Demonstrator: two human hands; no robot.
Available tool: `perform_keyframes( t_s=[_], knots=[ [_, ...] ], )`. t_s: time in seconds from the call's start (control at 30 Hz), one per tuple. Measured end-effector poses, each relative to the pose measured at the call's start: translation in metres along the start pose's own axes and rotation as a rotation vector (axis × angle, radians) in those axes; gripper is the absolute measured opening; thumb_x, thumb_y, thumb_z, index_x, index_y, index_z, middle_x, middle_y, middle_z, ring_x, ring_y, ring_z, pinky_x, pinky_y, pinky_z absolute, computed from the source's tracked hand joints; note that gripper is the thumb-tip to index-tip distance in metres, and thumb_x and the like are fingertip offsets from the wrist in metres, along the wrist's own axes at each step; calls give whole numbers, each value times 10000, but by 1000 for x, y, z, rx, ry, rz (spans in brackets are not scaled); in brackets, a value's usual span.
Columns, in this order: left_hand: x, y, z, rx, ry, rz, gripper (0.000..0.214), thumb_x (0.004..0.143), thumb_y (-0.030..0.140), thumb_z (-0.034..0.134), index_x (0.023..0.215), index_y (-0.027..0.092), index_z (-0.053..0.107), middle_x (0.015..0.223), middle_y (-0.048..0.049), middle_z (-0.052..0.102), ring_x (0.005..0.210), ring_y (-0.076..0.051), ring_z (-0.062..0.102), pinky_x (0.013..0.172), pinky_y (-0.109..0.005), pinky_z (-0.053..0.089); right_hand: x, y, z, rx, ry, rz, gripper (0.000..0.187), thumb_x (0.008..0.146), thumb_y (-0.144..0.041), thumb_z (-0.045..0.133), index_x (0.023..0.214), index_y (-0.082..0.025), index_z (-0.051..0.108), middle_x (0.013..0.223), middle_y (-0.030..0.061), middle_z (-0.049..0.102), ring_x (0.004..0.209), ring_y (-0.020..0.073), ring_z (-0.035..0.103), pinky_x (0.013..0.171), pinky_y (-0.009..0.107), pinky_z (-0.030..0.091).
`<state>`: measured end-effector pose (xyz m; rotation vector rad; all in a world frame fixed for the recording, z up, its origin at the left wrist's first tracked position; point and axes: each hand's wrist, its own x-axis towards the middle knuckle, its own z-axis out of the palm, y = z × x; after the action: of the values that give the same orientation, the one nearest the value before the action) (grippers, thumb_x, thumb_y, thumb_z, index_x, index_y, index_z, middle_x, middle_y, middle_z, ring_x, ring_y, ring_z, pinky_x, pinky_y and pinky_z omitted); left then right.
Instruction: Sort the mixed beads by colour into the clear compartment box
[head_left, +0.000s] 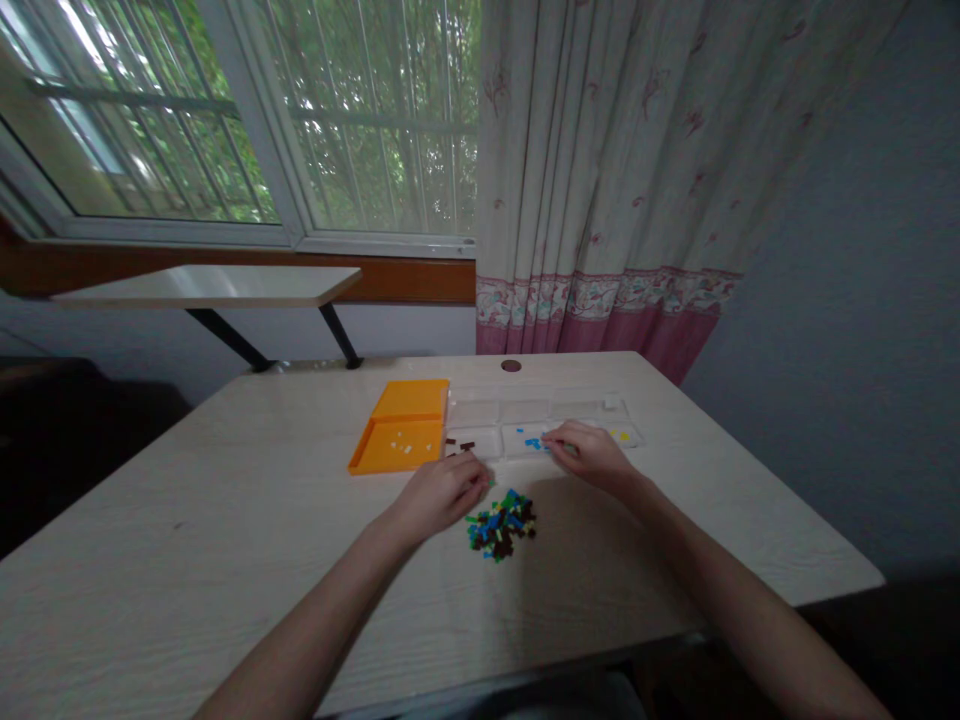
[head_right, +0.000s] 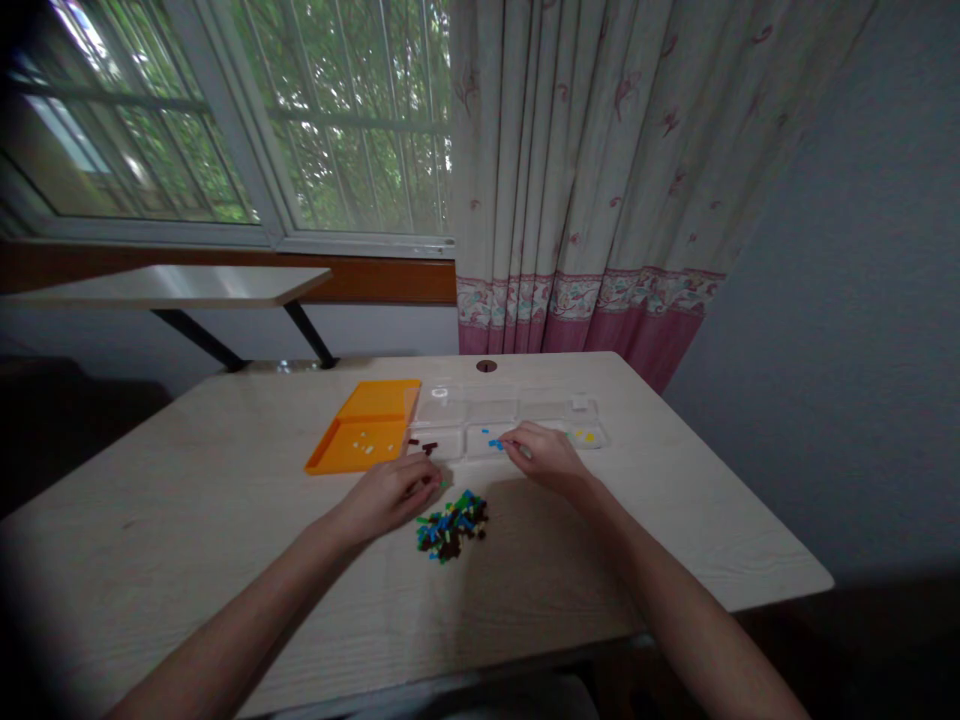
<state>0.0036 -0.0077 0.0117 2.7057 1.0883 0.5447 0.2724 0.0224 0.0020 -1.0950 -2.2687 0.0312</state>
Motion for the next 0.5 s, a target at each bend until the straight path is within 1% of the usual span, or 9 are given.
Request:
perform_keyframes(
  t_s=[0.1, 0.2, 0.27, 0.37, 0.5],
  knots=[
    [1, 5, 1, -38, 94, 14, 179, 869, 240, 399, 863, 166, 562, 795, -40, 571, 731, -125, 532, 618, -199, 397, -2, -31, 19, 52, -30, -96, 147, 818, -250, 528, 881, -200, 651, 784, 24, 666, 682, 113, 601, 635, 194, 439],
    [2, 8, 2, -53, 125, 23, 178, 866, 240, 411, 843, 164, 570, 759, -36, 569, 699, -119, 528, 600, -195, 394, -3, -52, 29, 61, -82, -110, 142, 798, -260, 566, 902, -212, 650, 786, 15, 668, 692, 120, 602, 637, 199, 438],
    [3, 9, 3, -60, 120, 31, 172, 863, 238, 420, 840, 166, 574, 748, -31, 571, 685, -116, 530, 599, -194, 395, -3, -57, 30, 63, -97, -97, 137, 799, -266, 572, 898, -216, 651, 781, 10, 666, 693, 119, 602, 643, 200, 437],
    [3, 9, 5, -68, 111, 45, 156, 857, 232, 435, 848, 171, 578, 758, -29, 578, 689, -118, 536, 611, -199, 401, -3, -58, 29, 76, -87, -88, 119, 804, -260, 571, 878, -215, 651, 772, 6, 667, 683, 113, 598, 641, 195, 432],
    [3, 10, 7, -77, 97, 41, 163, 860, 235, 432, 855, 173, 583, 769, -31, 587, 693, -120, 541, 621, -207, 405, -3, -57, 29, 67, -99, -118, 102, 801, -243, 568, 853, -207, 647, 757, 6, 669, 667, 113, 596, 617, 197, 424]
  ],
)
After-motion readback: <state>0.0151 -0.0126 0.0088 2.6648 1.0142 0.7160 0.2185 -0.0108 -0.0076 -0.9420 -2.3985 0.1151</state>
